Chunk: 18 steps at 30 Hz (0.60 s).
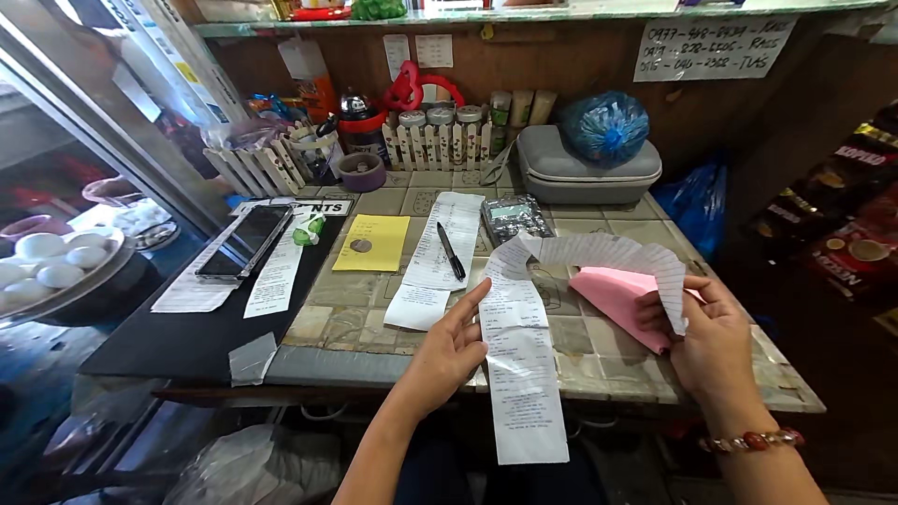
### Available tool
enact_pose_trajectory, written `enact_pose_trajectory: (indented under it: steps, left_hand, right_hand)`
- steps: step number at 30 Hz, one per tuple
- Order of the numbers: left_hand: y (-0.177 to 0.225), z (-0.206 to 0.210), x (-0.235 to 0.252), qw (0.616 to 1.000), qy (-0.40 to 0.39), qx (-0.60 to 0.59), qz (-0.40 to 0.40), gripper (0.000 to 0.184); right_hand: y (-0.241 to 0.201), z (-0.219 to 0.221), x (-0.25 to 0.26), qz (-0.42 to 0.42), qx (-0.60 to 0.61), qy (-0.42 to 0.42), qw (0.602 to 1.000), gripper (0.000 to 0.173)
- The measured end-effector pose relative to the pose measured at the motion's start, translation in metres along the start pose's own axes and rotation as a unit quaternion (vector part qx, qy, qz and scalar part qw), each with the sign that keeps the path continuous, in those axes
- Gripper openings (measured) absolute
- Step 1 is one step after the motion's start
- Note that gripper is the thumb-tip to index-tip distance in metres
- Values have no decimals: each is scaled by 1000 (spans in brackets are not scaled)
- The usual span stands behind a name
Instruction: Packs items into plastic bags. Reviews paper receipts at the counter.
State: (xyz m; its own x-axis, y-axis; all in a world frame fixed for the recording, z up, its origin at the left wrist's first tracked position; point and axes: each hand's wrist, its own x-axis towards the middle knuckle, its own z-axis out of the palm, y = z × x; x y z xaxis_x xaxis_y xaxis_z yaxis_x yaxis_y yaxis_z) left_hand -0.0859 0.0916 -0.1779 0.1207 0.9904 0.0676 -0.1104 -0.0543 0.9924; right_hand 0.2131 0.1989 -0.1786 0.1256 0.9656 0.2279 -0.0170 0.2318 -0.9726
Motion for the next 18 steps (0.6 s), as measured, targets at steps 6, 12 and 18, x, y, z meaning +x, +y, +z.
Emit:
enact_pose_trajectory:
  steps: [6, 12, 18]
  left_hand:
    - [-1, -1, 1, 1000, -6, 14, 4, 78]
    - [-2, -2, 2, 1000, -8, -3, -7, 81]
    - [-5, -2, 2, 1000, -8, -8, -7, 78]
  right_hand:
    - [0, 0, 0, -9, -7, -3, 1000, 19]
    - [3, -2, 2, -13, -4, -1, 1000, 19]
    - [5, -2, 3, -18, -3, 2, 1000, 20]
